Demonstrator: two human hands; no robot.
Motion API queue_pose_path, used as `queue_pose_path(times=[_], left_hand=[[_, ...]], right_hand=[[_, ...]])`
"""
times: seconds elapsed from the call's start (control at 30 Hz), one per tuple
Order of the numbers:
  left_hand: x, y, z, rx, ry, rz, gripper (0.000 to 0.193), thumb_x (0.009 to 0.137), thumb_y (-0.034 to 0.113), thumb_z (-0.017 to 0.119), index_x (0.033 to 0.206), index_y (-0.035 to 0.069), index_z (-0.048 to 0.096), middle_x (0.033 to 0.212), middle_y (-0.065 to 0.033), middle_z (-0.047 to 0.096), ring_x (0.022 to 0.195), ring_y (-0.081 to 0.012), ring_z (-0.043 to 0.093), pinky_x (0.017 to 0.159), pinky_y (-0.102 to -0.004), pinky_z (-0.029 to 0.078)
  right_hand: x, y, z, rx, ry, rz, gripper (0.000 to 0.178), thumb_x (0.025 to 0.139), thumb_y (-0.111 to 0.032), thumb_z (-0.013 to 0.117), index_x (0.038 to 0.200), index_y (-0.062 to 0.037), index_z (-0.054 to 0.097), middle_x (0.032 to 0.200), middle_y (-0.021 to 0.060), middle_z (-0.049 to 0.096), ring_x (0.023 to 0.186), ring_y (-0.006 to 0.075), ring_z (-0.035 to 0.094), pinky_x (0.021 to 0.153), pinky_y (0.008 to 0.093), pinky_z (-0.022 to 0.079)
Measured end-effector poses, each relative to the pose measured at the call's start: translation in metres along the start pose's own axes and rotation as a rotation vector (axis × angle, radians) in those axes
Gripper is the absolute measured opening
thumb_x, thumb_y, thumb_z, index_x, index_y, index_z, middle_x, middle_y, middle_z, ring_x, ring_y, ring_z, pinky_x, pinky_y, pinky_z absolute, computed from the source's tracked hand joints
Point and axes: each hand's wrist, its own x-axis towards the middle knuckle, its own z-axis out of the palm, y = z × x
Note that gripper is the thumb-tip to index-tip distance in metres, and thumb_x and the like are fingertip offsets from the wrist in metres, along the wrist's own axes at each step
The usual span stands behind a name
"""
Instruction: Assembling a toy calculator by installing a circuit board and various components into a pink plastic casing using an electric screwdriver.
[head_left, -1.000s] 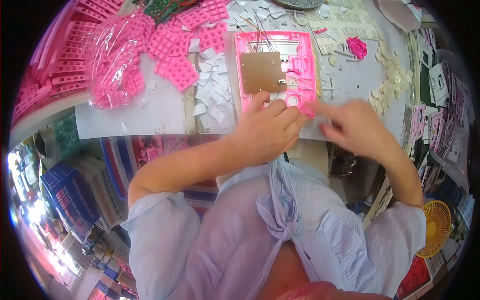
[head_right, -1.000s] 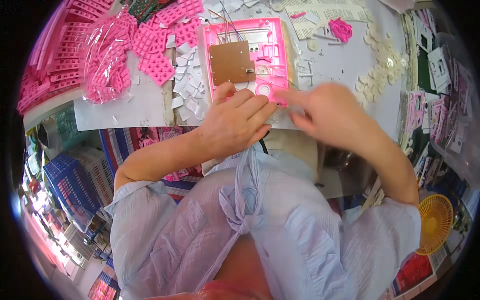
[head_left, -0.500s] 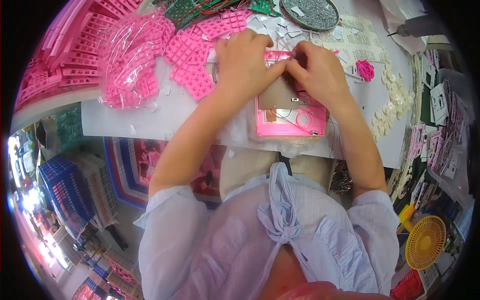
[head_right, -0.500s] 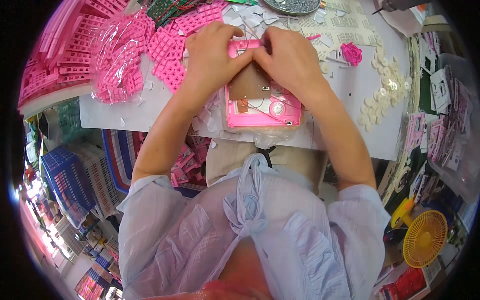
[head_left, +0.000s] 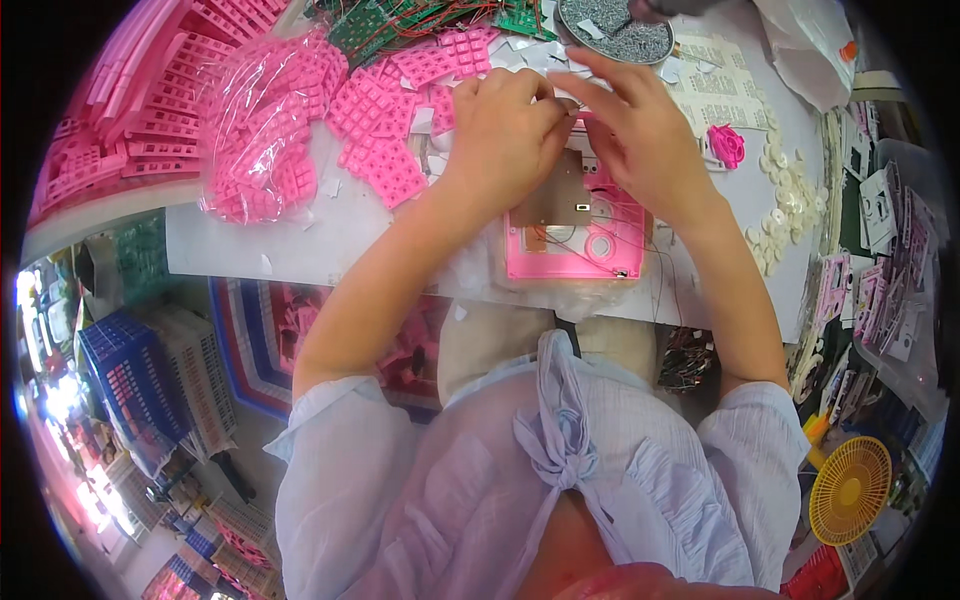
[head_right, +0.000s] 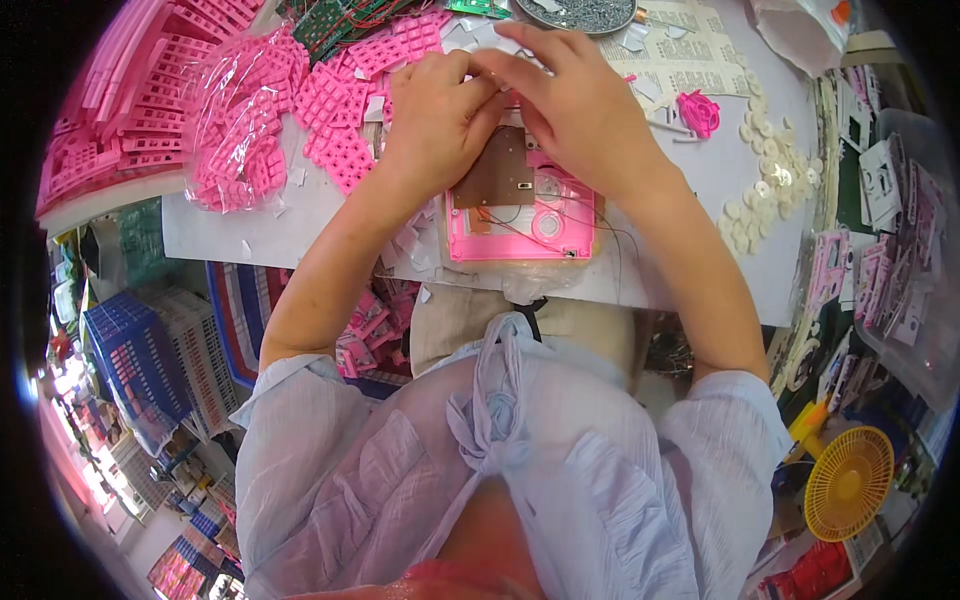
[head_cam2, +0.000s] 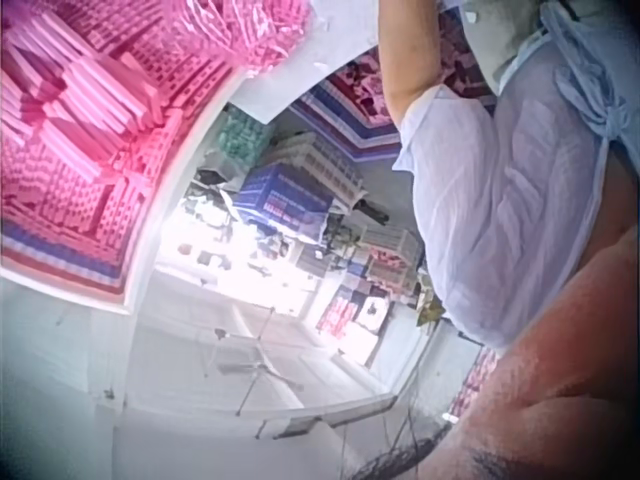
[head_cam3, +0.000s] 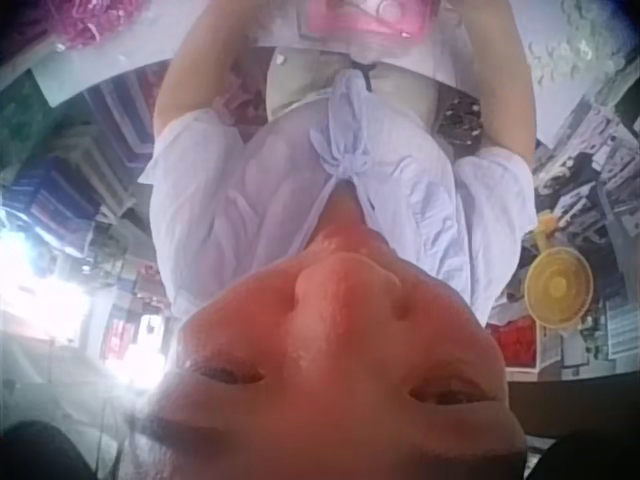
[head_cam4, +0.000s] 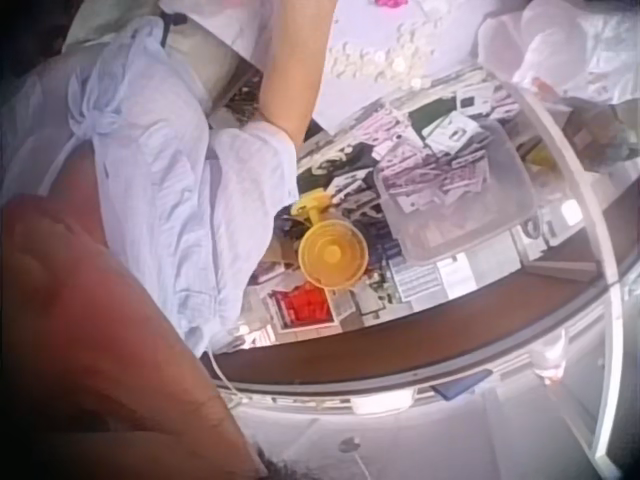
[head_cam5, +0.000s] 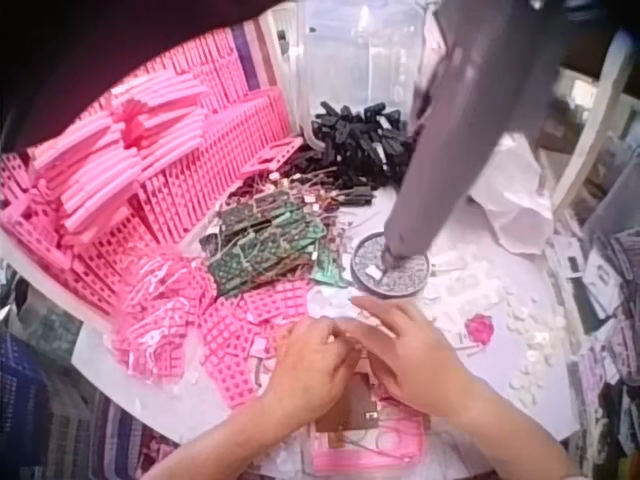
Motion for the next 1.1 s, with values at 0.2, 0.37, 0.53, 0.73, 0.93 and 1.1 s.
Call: queue_pose_path(times=[0.2, 0.37, 0.53, 0.73, 0.93, 1.1], left_hand=[[-0.014, 0.009, -0.002, 0.004, 0.126, -0.046, 0.021, 0.089, 0.021, 0.072, 0.107, 0.010, 0.074, 0.097, -0.0032, 0.069, 0.094, -0.0215, 0.062, 0.091, -0.0421, 0.036], [-0.011, 0.022, -0.008, -0.568, 0.112, -0.531, 0.022, 0.089, 0.021, 0.074, 0.104, 0.005, 0.074, 0.082, -0.0076, 0.072, 0.076, -0.0180, 0.064, 0.083, -0.0355, 0.042], [-0.012, 0.014, -0.001, -0.474, 0.083, -0.392, 0.014, 0.087, 0.018, 0.073, 0.093, 0.006, 0.074, 0.082, -0.0049, 0.072, 0.071, -0.0165, 0.063, 0.077, -0.0347, 0.043], [-0.008, 0.009, -0.002, -0.259, -0.004, -0.097, 0.006, 0.083, 0.017, 0.073, 0.086, 0.012, 0.072, 0.082, 0.0009, 0.068, 0.078, -0.0180, 0.060, 0.083, -0.0370, 0.039], [0.019, 0.010, -0.012, -0.091, -0.279, 0.202, 0.005, 0.078, 0.017, 0.072, 0.079, 0.014, 0.069, 0.082, 0.0017, 0.064, 0.091, -0.0197, 0.058, 0.089, -0.0425, 0.037], [0.035, 0.019, -0.006, 0.149, -0.416, 0.452, 0.006, 0.076, 0.017, 0.071, 0.077, 0.012, 0.069, 0.083, -0.0001, 0.065, 0.094, -0.0208, 0.060, 0.092, -0.0427, 0.041]], right_hand=[[-0.018, 0.008, 0.002, -0.018, -0.058, 0.037, 0.021, 0.083, -0.009, 0.071, 0.104, -0.0074, 0.071, 0.090, 0.0072, 0.065, 0.089, 0.0285, 0.061, 0.075, 0.0409, 0.053], [-0.016, 0.000, -0.005, -0.035, -0.102, 0.065, 0.014, 0.079, -0.009, 0.071, 0.092, -0.0060, 0.070, 0.083, 0.0076, 0.063, 0.085, 0.0287, 0.061, 0.072, 0.0397, 0.052], [-0.012, -0.011, -0.003, -0.352, -0.351, -0.014, 0.010, 0.073, -0.009, 0.069, 0.082, -0.0062, 0.069, 0.080, 0.0072, 0.065, 0.085, 0.0282, 0.064, 0.074, 0.0379, 0.051], [-0.040, -0.027, -0.019, -0.133, -0.454, 0.046, 0.007, 0.077, -0.010, 0.070, 0.081, -0.0065, 0.066, 0.076, 0.0074, 0.065, 0.085, 0.0265, 0.064, 0.070, 0.0392, 0.052], [-0.064, -0.044, -0.012, -0.104, -0.184, 0.283, 0.011, 0.081, -0.011, 0.072, 0.085, -0.0072, 0.062, 0.077, 0.0073, 0.062, 0.080, 0.0255, 0.062, 0.061, 0.0377, 0.051], [-0.060, -0.044, -0.013, -0.149, -0.141, 0.273, 0.012, 0.080, -0.010, 0.072, 0.085, -0.0066, 0.062, 0.082, 0.0081, 0.059, 0.082, 0.0267, 0.059, 0.064, 0.0384, 0.051]])
